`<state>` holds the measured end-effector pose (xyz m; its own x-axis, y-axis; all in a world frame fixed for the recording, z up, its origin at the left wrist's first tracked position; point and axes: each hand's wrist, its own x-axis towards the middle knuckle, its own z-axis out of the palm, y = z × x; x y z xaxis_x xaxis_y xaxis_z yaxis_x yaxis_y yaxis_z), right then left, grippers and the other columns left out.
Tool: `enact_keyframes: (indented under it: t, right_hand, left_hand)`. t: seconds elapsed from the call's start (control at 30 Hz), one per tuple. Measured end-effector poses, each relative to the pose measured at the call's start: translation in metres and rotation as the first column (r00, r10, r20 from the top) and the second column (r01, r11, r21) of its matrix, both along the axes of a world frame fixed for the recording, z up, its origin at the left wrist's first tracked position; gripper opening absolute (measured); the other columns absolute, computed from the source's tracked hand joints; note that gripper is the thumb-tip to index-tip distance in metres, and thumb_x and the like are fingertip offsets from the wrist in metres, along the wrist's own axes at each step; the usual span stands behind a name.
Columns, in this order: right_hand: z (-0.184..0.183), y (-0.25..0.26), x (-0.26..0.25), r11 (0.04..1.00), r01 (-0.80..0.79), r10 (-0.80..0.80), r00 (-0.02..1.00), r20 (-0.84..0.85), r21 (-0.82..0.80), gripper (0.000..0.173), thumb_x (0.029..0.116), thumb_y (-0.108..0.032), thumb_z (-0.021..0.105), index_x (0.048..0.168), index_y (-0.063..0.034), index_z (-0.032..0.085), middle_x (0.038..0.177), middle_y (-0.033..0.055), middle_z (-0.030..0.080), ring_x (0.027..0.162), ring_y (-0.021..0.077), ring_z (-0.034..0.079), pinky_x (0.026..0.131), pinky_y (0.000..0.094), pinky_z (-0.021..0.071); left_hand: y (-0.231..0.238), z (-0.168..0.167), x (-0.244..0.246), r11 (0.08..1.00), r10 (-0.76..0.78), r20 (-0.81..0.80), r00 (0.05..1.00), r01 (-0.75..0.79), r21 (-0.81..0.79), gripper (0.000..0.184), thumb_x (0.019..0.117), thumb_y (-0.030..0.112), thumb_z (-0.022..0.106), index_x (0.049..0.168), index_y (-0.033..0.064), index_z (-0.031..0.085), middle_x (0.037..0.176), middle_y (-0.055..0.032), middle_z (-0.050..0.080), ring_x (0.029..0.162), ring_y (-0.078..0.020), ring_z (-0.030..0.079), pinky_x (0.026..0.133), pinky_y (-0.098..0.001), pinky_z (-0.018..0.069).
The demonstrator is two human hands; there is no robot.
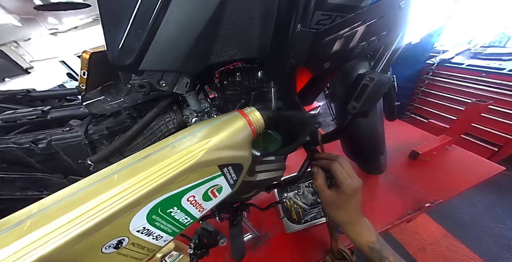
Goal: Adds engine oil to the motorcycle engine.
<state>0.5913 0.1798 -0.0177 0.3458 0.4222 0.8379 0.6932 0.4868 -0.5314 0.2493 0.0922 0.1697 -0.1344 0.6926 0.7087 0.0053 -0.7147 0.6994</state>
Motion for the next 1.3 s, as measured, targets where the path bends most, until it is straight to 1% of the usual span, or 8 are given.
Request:
enact_keyframes:
  t: [0.4,0.6,0.77,0.9,0.97,1.03,1.17,1.3]
  right_hand:
    - [0.0,-0.003,0.003,0.999,-0.038,0.038,0.999,0.001,-0.028,0.012,0.0936,-0.022,0.067,0.094,-0.0138,0.075,0.115,0.0018,0.071,0.109,0.0149,0.066,0.089,0.0327,0.0583]
    - [-0.003,-0.004,0.008,0.995,-0.084,0.085,0.996,0.025,-0.044,0.014,0.0947,-0.026,0.067,0.097,-0.0143,0.076,0.116,0.0015,0.07,0.11,0.0163,0.065,0.09,0.0343,0.057]
    - [-0.004,-0.004,0.012,0.993,-0.109,0.112,0.992,0.06,-0.05,0.018,0.0954,-0.029,0.066,0.097,-0.0133,0.076,0.116,0.0032,0.07,0.109,0.0184,0.065,0.089,0.0356,0.0564]
    - [-0.004,-0.004,0.015,0.992,-0.107,0.112,0.99,0.084,-0.06,0.022,0.0967,-0.032,0.065,0.1,-0.0122,0.076,0.117,0.0049,0.07,0.11,0.0204,0.064,0.089,0.0374,0.0561]
    - [-0.005,-0.006,0.016,0.991,-0.121,0.126,0.988,0.086,-0.061,0.025,0.0977,-0.034,0.065,0.102,-0.0117,0.075,0.118,0.0061,0.069,0.111,0.0218,0.064,0.091,0.0383,0.0558]
    - [-0.003,-0.009,0.018,0.98,-0.174,0.18,0.982,0.053,-0.094,0.028,0.0984,-0.037,0.065,0.107,-0.012,0.075,0.123,0.0058,0.068,0.117,0.0218,0.062,0.094,0.0396,0.0548]
    - [0.008,-0.025,0.042,0.882,-0.419,0.412,0.908,-0.079,-0.217,0.036,0.1017,-0.039,0.06,0.124,-0.0141,0.073,0.134,0.0011,0.067,0.126,0.0143,0.062,0.104,0.0384,0.0556]
    - [0.007,-0.055,0.074,0.851,-0.485,0.421,0.86,-0.29,-0.203,0.039,0.1033,-0.03,0.056,0.137,-0.0115,0.063,0.128,0.0025,0.07,0.105,0.014,0.071,0.089,0.035,0.0624]
  left_hand:
    - [-0.013,0.012,0.026,0.995,0.101,0.018,0.995,-0.101,0.0,0.028,0.0977,0.029,0.067,0.112,0.0056,0.061,0.105,-0.009,0.073,0.099,-0.0234,0.072,0.094,-0.04,0.0582]
    - [-0.027,0.011,0.039,0.988,0.156,0.085,0.984,-0.154,-0.029,0.032,0.0989,0.028,0.063,0.118,0.0029,0.056,0.108,-0.013,0.07,0.099,-0.0288,0.072,0.089,-0.0448,0.0603]
    - [-0.045,0.017,0.067,0.952,0.305,0.067,0.95,-0.302,-0.059,0.02,0.1073,0.015,0.039,0.119,0.0042,0.052,0.105,0.0053,0.067,0.104,-0.0022,0.067,0.095,-0.0172,0.0521]
    - [-0.047,0.008,0.056,0.956,0.29,0.04,0.956,-0.288,-0.056,0.025,0.1068,0.027,0.05,0.121,0.0079,0.056,0.107,0.0048,0.071,0.101,-0.0064,0.07,0.091,-0.0221,0.0574]
    - [-0.043,0.0,0.055,0.981,0.192,0.065,0.979,-0.192,-0.011,0.041,0.1007,0.033,0.063,0.127,0.0029,0.053,0.115,-0.0108,0.069,0.102,-0.0259,0.071,0.087,-0.0403,0.0617]
    - [-0.038,-0.002,0.059,0.99,0.142,0.088,0.986,-0.142,-0.01,0.05,0.0962,0.037,0.069,0.129,0.0042,0.051,0.117,-0.0161,0.068,0.1,-0.0335,0.071,0.082,-0.047,0.0629]
    - [-0.036,-0.009,0.056,0.997,0.07,0.091,0.993,-0.068,-0.025,0.05,0.0942,0.039,0.071,0.131,0.0104,0.053,0.118,-0.0138,0.069,0.095,-0.0301,0.073,0.076,-0.0425,0.0639]
    - [-0.036,-0.014,0.062,0.993,0.082,0.12,0.989,-0.071,-0.094,0.057,0.0918,0.041,0.074,0.131,0.0065,0.05,0.116,-0.0146,0.069,0.093,-0.0286,0.073,0.077,-0.042,0.0638]
